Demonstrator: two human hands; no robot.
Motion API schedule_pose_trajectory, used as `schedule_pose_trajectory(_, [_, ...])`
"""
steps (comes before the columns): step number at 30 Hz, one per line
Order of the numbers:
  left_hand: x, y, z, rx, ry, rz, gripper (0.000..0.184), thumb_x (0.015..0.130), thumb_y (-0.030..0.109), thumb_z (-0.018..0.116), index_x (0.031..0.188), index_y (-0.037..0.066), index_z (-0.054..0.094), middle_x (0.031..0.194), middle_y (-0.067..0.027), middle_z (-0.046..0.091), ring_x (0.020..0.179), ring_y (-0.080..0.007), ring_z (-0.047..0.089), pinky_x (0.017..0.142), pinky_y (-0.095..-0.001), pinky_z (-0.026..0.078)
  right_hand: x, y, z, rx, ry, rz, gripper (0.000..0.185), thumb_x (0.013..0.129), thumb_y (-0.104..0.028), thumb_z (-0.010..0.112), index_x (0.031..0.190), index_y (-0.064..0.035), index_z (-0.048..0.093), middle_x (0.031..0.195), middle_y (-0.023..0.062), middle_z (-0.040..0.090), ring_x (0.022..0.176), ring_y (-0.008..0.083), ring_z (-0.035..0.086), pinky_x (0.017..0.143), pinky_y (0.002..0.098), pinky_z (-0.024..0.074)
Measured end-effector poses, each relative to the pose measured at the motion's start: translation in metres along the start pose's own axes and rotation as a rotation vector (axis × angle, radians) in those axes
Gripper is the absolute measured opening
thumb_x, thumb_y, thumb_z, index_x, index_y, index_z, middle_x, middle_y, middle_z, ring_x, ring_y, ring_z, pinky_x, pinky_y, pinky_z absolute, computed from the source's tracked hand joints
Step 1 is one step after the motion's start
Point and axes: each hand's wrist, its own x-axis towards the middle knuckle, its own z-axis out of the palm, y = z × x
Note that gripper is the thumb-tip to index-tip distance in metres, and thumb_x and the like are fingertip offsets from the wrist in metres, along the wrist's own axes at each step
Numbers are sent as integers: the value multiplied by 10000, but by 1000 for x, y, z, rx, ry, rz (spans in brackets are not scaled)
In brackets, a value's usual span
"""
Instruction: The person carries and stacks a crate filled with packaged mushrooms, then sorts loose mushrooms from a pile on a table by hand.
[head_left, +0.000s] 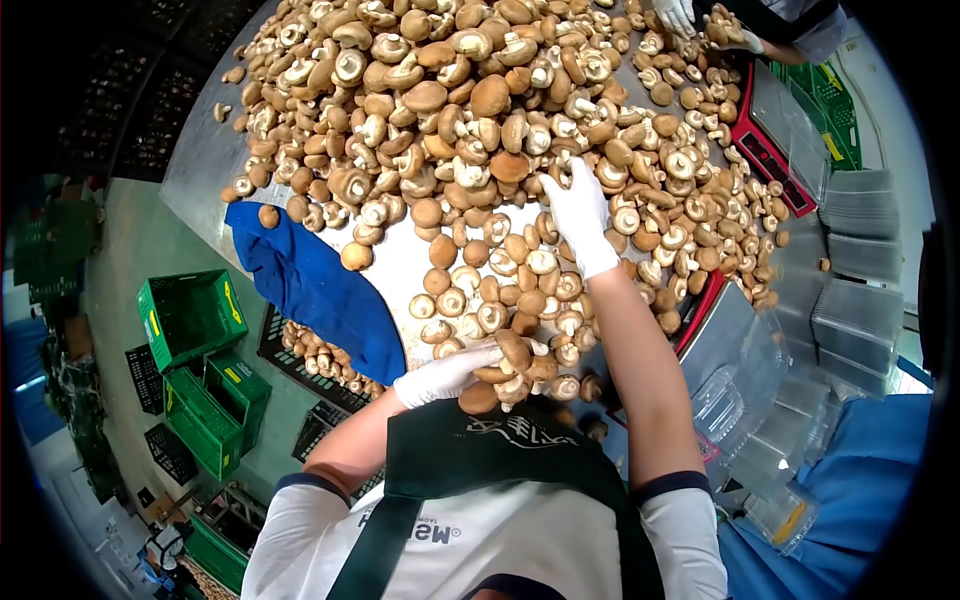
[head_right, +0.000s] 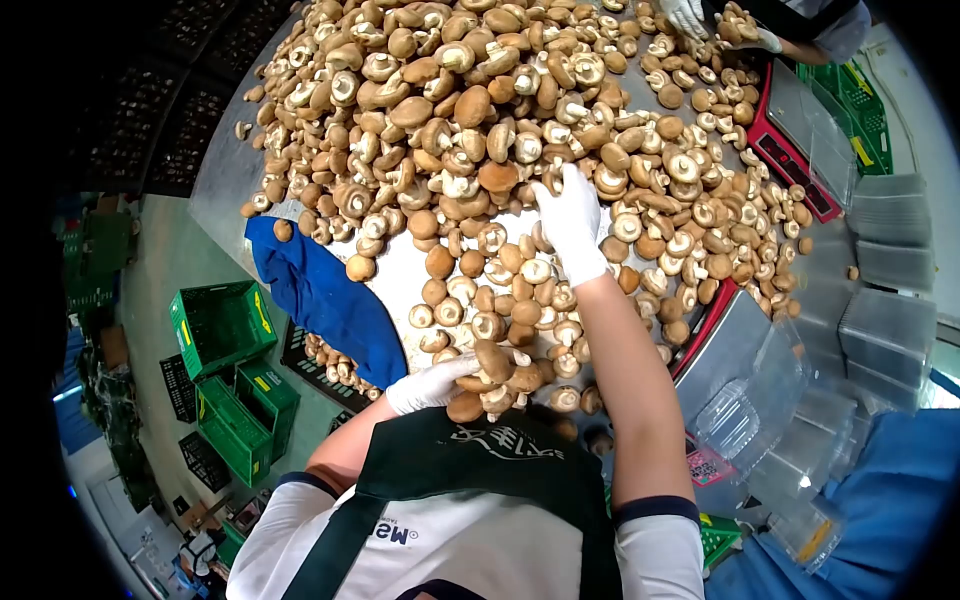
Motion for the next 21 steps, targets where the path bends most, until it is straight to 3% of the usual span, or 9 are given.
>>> schedule_pose_trajectory(2, [-2, 2, 0, -86, 58, -33, 494, 986, 320, 503, 1369, 11, 466, 1361, -136, 528, 1231, -233, 525, 1069, -348, 394, -18, -13, -23, 289, -259, 179, 407, 896, -253, 638, 1206, 1, 565, 1149, 140, 615, 1032, 229, 607, 880, 340, 482])
schedule_pose_trajectory(3, [-5, 2, 0, -170, 117, -70, 493, 987, 318, 500, 1373, 12, 462, 1359, -140, 527, 1229, -236, 527, 1069, -352, 395, -15, 29, -4, 315, -148, -82, 348, 937, -198, 566, 1238, -23, 572, 1196, 109, 620, 1081, 196, 598, 909, 332, 489])
schedule_pose_trajectory(5, [-10, 0, -4, -278, 187, -91, 461, 977, 279, 538, 1364, 38, 466, 1319, -137, 545, 1202, -246, 535, 1026, -371, 433, -30, 42, -12, 674, -183, -3, 316, 964, -138, 498, 1249, -24, 569, 1236, 84, 606, 1114, 189, 590, 936, 340, 491])
schedule_pose_trajectory(7, [-13, 3, -1, -275, 198, -34, 471, 974, 300, 544, 1364, 48, 465, 1317, -139, 546, 1193, -251, 541, 1016, -375, 440, -43, 38, -22, 1393, -351, 201, 277, 981, -79, 421, 1196, 10, 570, 1200, 77, 604, 1061, 187, 601, 946, 331, 486])
schedule_pose_trajectory(9, [-15, 6, 2, -312, 213, -37, 481, 971, 312, 548, 1370, 57, 459, 1317, -140, 546, 1194, -253, 538, 1015, -379, 441, -39, 50, -11, 1208, -241, 82, 225, 975, -117, 477, 1139, -11, 589, 1135, 63, 612, 1008, 177, 602, 927, 315, 476])
schedule_pose_trajectory(11, [-17, 9, 4, -344, 219, -49, 491, 969, 321, 551, 1375, 64, 453, 1318, -140, 546, 1196, -255, 536, 1013, -381, 442, -32, 2, -16, 549, -143, 69, 228, 932, -180, 596, 1101, -27, 597, 1095, 58, 608, 995, 160, 589, 924, 312, 462])
schedule_pose_trajectory(13, [-18, 12, 5, -372, 214, -77, 498, 967, 329, 551, 1380, 69, 448, 1318, -140, 546, 1197, -258, 535, 1011, -383, 443, -31, -34, 0, 101, 153, -362, 502, 796, -262, 757, 1204, -32, 578, 1120, 137, 626, 1023, 287, 607, 937, 368, 465])
schedule_pose_trajectory(15, [-20, 14, 10, -350, 259, -52, 519, 977, 365, 533, 1379, 50, 439, 1316, -164, 544, 1168, -283, 551, 1013, -407, 439, -22, -30, 31, -13, 146, -306, 582, 775, -276, 768, 1250, -19, 552, 1166, 171, 620, 1025, 358, 604, 940, 384, 469])
schedule_pose_trajectory(21, [-20, 0, -22, -308, 186, 66, 553, 983, 425, 489, 1390, 57, 420, 1327, -145, 524, 1194, -281, 523, 1026, -425, 419, -31, -7, 7, 1042, -241, 145, 356, 960, -225, 584, 1214, 24, 593, 1204, 74, 615, 1089, 159, 568, 922, 289, 458])
